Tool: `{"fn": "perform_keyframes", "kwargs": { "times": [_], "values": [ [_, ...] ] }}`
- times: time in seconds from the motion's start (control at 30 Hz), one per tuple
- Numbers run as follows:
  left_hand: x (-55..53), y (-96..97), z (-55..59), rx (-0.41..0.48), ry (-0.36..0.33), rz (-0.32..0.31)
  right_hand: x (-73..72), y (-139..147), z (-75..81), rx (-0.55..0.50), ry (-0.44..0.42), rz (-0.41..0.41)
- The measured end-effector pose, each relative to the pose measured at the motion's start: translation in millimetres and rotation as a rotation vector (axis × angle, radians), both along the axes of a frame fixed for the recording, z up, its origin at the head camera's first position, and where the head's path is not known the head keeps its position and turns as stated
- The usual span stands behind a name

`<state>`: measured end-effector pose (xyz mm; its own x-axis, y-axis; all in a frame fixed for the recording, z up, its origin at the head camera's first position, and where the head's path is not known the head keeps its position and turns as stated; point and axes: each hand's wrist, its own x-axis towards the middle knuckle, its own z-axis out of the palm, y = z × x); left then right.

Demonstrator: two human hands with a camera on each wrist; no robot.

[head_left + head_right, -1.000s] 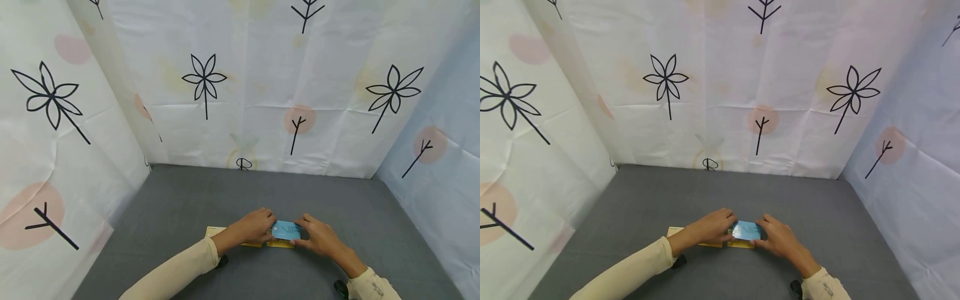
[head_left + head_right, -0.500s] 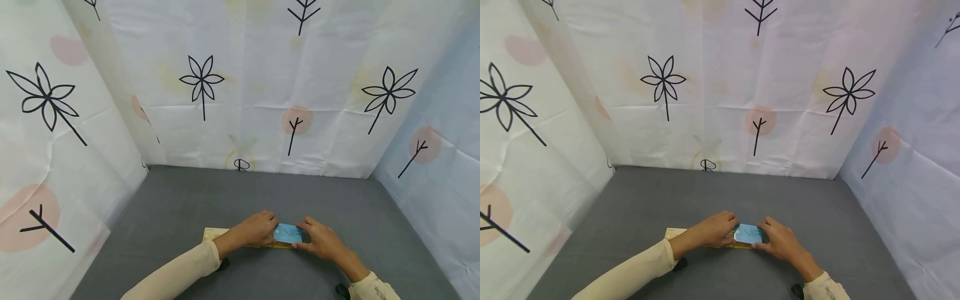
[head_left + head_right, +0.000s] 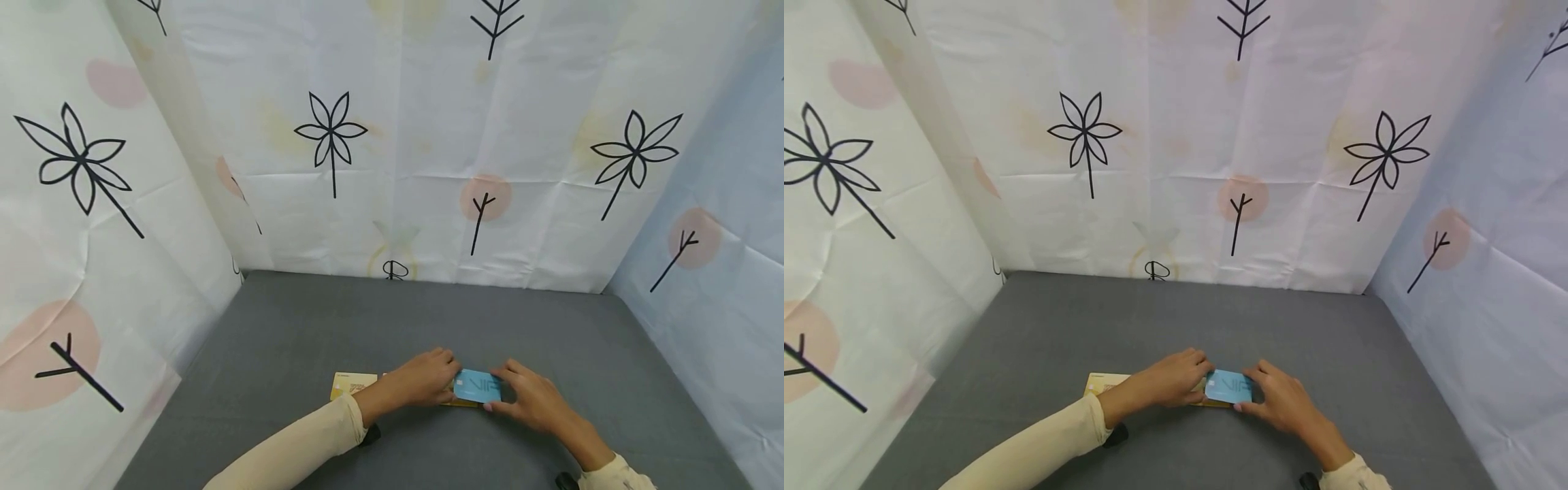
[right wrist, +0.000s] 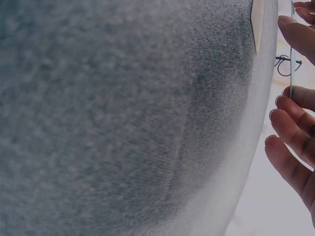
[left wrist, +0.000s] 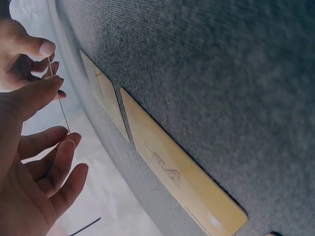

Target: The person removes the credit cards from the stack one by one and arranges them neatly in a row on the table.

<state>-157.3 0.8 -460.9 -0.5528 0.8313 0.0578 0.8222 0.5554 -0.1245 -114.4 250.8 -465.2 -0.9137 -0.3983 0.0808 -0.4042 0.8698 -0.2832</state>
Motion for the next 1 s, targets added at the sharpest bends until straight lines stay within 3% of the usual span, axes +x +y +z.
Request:
{"fn": "perform_keyframes", "kwargs": {
  "times": [0.5,1.0],
  "values": [
    [4.9,11.1,2.3,0.012,0.024,-0.014,7.8,8.8,2.0,0.017,0.029,-0.05],
    [4.2,22.0,0.4,0.03,0.035,-0.038,8.3,21.5,3.8,0.01,0.017,-0.027]
  ]
}}
